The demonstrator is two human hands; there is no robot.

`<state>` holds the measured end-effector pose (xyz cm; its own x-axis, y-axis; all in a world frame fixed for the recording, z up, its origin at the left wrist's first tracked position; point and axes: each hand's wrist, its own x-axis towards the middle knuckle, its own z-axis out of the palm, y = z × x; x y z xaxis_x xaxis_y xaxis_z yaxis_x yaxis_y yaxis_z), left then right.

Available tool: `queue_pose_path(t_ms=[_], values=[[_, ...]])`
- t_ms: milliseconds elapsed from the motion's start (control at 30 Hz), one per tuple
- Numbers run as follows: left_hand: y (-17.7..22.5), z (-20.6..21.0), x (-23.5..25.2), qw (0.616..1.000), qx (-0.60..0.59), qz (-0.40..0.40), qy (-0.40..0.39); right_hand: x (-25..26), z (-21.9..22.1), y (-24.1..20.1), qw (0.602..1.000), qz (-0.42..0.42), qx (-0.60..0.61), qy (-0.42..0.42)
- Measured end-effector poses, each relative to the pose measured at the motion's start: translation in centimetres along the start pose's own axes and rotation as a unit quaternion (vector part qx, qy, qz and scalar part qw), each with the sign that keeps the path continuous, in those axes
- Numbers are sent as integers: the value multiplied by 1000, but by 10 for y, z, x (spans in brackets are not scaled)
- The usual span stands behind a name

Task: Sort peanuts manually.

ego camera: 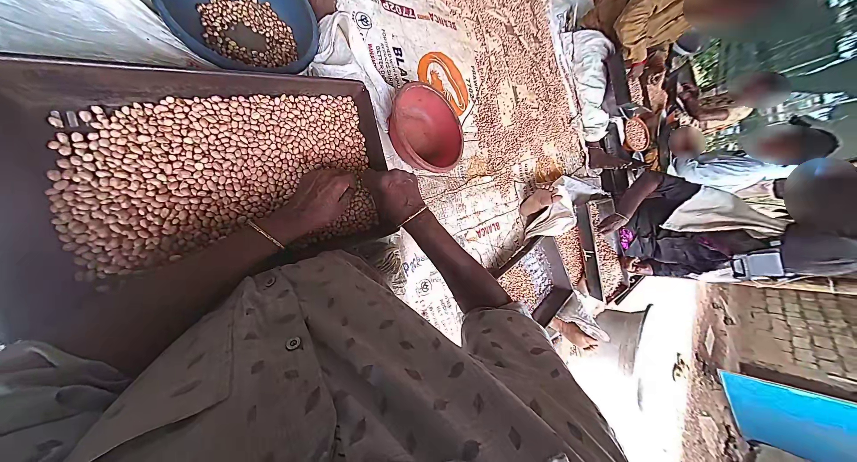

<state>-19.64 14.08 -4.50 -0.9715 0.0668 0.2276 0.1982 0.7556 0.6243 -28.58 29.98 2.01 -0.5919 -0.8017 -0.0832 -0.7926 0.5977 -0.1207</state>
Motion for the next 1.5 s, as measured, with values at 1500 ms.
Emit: queue_pose_path(t_ms=[1500], values=[[0,-62,-32,932,-253,-220,-138,-20,20,-1,828,-81,552,-44]])
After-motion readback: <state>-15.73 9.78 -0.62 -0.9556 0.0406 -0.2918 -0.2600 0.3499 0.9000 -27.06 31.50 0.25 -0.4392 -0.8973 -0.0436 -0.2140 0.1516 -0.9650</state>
